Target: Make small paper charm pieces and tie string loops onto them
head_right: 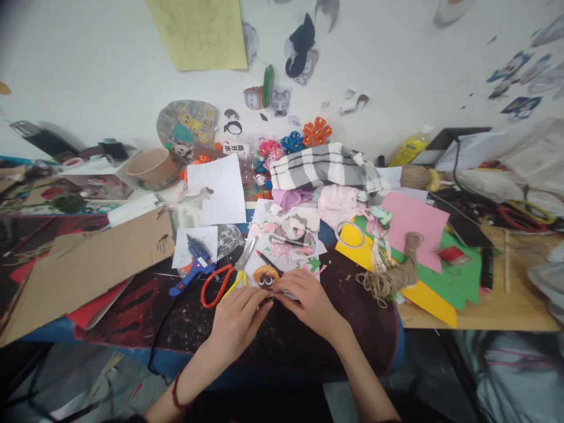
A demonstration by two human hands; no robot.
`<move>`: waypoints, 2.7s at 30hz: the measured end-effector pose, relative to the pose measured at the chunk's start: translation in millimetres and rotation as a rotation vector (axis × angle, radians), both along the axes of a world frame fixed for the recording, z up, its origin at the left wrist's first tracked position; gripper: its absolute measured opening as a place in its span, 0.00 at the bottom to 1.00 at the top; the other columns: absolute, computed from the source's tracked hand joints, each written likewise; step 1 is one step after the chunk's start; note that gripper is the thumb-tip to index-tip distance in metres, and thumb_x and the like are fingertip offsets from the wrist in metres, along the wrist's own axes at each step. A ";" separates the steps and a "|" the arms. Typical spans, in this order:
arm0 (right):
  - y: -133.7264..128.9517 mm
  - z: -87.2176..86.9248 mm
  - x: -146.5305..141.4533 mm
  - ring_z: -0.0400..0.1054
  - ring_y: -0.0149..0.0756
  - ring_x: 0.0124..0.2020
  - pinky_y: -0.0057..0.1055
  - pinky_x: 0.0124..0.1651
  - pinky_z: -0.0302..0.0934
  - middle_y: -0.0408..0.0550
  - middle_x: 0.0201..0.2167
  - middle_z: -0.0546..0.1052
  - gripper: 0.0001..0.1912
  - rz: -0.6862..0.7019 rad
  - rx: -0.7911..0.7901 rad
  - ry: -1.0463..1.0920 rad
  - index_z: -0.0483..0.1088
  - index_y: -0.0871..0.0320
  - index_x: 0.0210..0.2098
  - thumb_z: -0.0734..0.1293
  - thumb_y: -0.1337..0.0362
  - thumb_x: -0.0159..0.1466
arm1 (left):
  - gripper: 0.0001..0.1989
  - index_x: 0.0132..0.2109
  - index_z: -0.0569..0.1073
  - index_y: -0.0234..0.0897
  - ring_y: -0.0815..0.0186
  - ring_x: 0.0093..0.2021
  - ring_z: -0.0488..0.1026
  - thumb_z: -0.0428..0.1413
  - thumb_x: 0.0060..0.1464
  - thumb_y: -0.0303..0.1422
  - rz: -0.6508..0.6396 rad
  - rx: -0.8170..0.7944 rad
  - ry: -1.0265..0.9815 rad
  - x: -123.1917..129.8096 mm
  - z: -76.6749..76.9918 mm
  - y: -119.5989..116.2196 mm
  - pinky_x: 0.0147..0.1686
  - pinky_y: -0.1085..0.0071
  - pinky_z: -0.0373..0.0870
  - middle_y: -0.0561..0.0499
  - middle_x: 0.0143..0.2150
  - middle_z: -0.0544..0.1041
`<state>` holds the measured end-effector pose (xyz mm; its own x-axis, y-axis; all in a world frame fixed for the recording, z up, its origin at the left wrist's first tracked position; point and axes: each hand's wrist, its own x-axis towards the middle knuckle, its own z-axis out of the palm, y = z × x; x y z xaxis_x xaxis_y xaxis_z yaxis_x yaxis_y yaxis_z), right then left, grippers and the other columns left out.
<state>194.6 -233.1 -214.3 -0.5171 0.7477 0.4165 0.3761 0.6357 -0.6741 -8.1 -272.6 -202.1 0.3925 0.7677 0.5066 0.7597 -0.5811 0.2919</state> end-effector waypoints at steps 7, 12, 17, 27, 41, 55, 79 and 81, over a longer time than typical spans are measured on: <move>-8.4 -4.6 24.6 0.70 0.37 0.42 0.39 0.53 0.62 0.46 0.37 0.77 0.05 -0.136 -0.066 0.036 0.71 0.54 0.40 0.66 0.70 0.66 | 0.14 0.52 0.72 0.35 0.55 0.48 0.74 0.56 0.61 0.36 0.175 0.038 0.329 -8.7 -16.0 8.4 0.46 0.59 0.67 0.43 0.50 0.78; -10.1 -5.3 10.1 0.69 0.39 0.48 0.42 0.56 0.61 0.45 0.42 0.78 0.03 -0.021 -0.168 -0.133 0.71 0.53 0.40 0.65 0.65 0.67 | 0.13 0.53 0.71 0.35 0.58 0.46 0.74 0.55 0.62 0.31 0.107 0.040 0.431 -13.2 -20.3 13.5 0.47 0.59 0.64 0.45 0.48 0.79; -2.3 -10.5 2.2 0.67 0.43 0.51 0.48 0.56 0.61 0.48 0.48 0.78 0.04 -0.108 -0.120 -0.242 0.70 0.54 0.38 0.63 0.66 0.68 | 0.16 0.53 0.71 0.35 0.57 0.44 0.74 0.57 0.61 0.37 0.086 0.013 0.433 -15.2 -17.9 19.6 0.45 0.59 0.64 0.44 0.46 0.79; 29.5 -15.1 12.8 0.70 0.42 0.51 0.43 0.54 0.64 0.48 0.49 0.77 0.06 -0.221 -0.276 -0.061 0.72 0.54 0.39 0.63 0.61 0.68 | 0.10 0.50 0.72 0.34 0.61 0.42 0.75 0.53 0.64 0.32 0.034 0.112 0.417 -22.2 -21.8 21.8 0.45 0.60 0.62 0.44 0.48 0.80; 43.6 -40.9 57.6 0.68 0.34 0.26 0.32 0.27 0.62 0.46 0.27 0.72 0.12 -0.525 -0.445 0.840 0.68 0.55 0.32 0.67 0.52 0.62 | 0.14 0.50 0.74 0.38 0.63 0.38 0.77 0.57 0.59 0.23 0.345 0.246 -0.106 -40.8 -6.0 32.7 0.42 0.63 0.67 0.48 0.40 0.82; 42.8 -45.9 56.2 0.69 0.33 0.25 0.31 0.27 0.63 0.47 0.27 0.76 0.09 -0.619 -0.512 0.783 0.75 0.57 0.33 0.73 0.58 0.56 | 0.12 0.51 0.75 0.39 0.60 0.49 0.74 0.53 0.61 0.29 0.017 0.001 0.175 1.6 -32.5 -14.1 0.50 0.60 0.66 0.48 0.51 0.79; 22.4 -35.3 48.1 0.74 0.33 0.30 0.27 0.36 0.70 0.45 0.29 0.78 0.10 -0.455 -0.546 0.592 0.75 0.56 0.36 0.72 0.56 0.60 | 0.12 0.26 0.72 0.38 0.64 0.36 0.72 0.55 0.54 0.19 -0.294 -0.176 0.843 -66.3 12.9 140.4 0.42 0.67 0.62 0.50 0.29 0.77; 22.4 -37.0 47.9 0.74 0.34 0.31 0.28 0.37 0.69 0.46 0.30 0.78 0.11 -0.460 -0.542 0.566 0.75 0.57 0.36 0.72 0.56 0.60 | 0.13 0.24 0.72 0.38 0.64 0.34 0.71 0.56 0.53 0.20 -0.363 -0.185 0.846 -69.2 10.1 139.1 0.41 0.67 0.62 0.50 0.27 0.77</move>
<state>242.5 -210.7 -251.2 0.0563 0.9973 0.0482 0.0356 0.0463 -0.9983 -77.2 -133.5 -192.0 0.8060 0.5655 -0.1747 0.5427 -0.8240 -0.1631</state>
